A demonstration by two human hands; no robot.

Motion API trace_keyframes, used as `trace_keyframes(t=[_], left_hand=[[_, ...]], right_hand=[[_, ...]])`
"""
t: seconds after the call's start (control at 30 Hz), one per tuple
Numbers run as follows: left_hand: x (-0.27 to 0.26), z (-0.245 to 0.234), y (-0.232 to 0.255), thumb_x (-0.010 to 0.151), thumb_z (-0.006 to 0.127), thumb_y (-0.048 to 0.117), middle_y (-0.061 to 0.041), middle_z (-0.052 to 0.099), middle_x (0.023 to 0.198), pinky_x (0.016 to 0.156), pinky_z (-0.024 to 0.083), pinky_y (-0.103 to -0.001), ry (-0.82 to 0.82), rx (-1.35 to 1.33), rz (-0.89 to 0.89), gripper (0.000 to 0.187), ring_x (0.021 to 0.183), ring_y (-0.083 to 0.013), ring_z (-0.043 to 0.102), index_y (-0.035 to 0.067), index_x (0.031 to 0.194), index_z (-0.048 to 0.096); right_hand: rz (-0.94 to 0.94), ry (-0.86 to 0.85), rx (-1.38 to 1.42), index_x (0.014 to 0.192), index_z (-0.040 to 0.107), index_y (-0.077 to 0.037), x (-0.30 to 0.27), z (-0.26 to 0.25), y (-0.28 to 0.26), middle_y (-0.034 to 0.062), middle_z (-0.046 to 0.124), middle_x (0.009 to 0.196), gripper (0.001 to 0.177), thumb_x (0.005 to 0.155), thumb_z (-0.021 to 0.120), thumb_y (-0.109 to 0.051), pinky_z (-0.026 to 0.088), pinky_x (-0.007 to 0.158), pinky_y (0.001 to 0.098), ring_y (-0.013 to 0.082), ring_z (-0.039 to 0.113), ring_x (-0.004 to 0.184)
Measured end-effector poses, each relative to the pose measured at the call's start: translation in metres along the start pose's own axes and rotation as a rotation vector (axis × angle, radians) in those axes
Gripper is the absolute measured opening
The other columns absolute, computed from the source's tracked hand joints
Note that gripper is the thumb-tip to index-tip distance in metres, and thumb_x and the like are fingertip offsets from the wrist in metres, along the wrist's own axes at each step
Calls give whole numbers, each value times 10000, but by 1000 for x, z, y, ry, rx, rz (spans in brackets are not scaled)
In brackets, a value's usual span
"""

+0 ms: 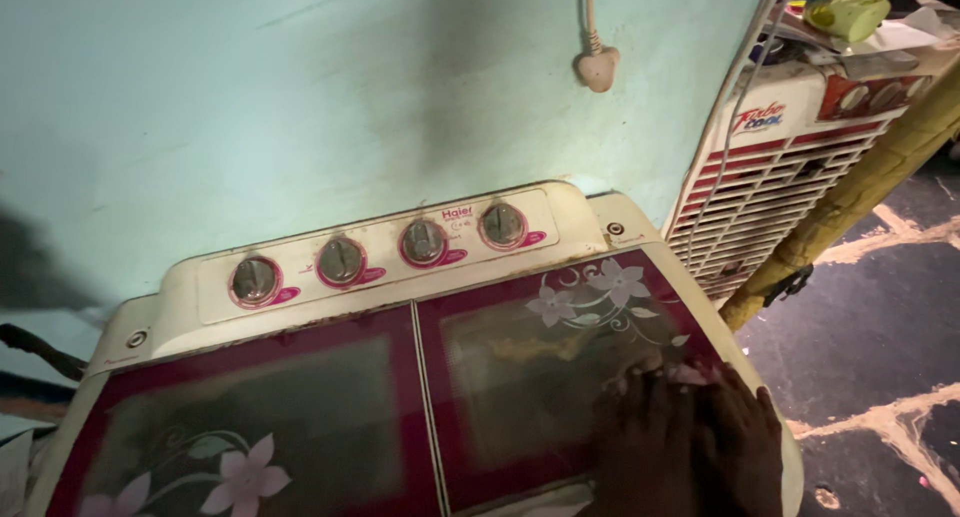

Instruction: The person wipes the top surface of a Haier washing machine with a cloth. They repeatedly rub the floral-patterned lid and the control panel area, moving the cloth back and forth across the entire top surface.

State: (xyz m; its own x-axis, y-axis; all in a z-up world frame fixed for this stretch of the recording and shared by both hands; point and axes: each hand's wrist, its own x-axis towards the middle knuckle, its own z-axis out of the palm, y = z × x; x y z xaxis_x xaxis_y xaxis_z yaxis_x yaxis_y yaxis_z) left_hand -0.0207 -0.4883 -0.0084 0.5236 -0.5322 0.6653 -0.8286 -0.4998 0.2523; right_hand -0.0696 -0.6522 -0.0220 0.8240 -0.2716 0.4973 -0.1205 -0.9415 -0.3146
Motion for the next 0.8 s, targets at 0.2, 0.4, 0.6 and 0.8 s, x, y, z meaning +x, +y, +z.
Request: trace_keyframes(t=[0.2, 0.4, 0.6, 0.8], left_hand=[[20, -6, 10, 1004, 541, 339, -300, 442, 1597, 1204, 227, -716, -123, 11, 13, 657, 1498, -546, 364, -7, 1558, 473], [60, -27, 7, 974, 596, 374, -284, 438, 1616, 1223, 251, -677, -114, -95, -53, 728, 1525, -492, 367, -19, 1565, 434], [92, -34, -15, 780, 629, 330, -296, 423, 1528, 1144, 241, -665, -257, -173, -31, 826, 1445, -500, 346, -68, 1474, 425], [108, -2, -42, 909, 585, 258, -268, 405, 1591, 1158, 227, -659, -262, -158, -59, 686, 1469, -489, 341, 7, 1529, 433]], right_hand=[[96, 117, 103, 1425, 534, -40, 7, -10, -10, 194, 511, 1517, 657, 778, 599, -142, 259, 1231, 557, 318, 434, 1453], [-1, 69, 159, 1336, 559, -45, 45, -20, -9, 199, 571, 1444, 509, 830, 559, -104, 424, 1133, 492, 409, 490, 1392], [-98, 41, 218, 1298, 608, 6, 80, -29, -13, 217, 571, 1433, 421, 885, 563, -59, 462, 1060, 472, 420, 513, 1360], [-303, 10, 96, 1109, 675, -6, 120, -23, -10, 176, 633, 1299, 356, 767, 678, -106, 480, 1070, 470, 431, 543, 1301]])
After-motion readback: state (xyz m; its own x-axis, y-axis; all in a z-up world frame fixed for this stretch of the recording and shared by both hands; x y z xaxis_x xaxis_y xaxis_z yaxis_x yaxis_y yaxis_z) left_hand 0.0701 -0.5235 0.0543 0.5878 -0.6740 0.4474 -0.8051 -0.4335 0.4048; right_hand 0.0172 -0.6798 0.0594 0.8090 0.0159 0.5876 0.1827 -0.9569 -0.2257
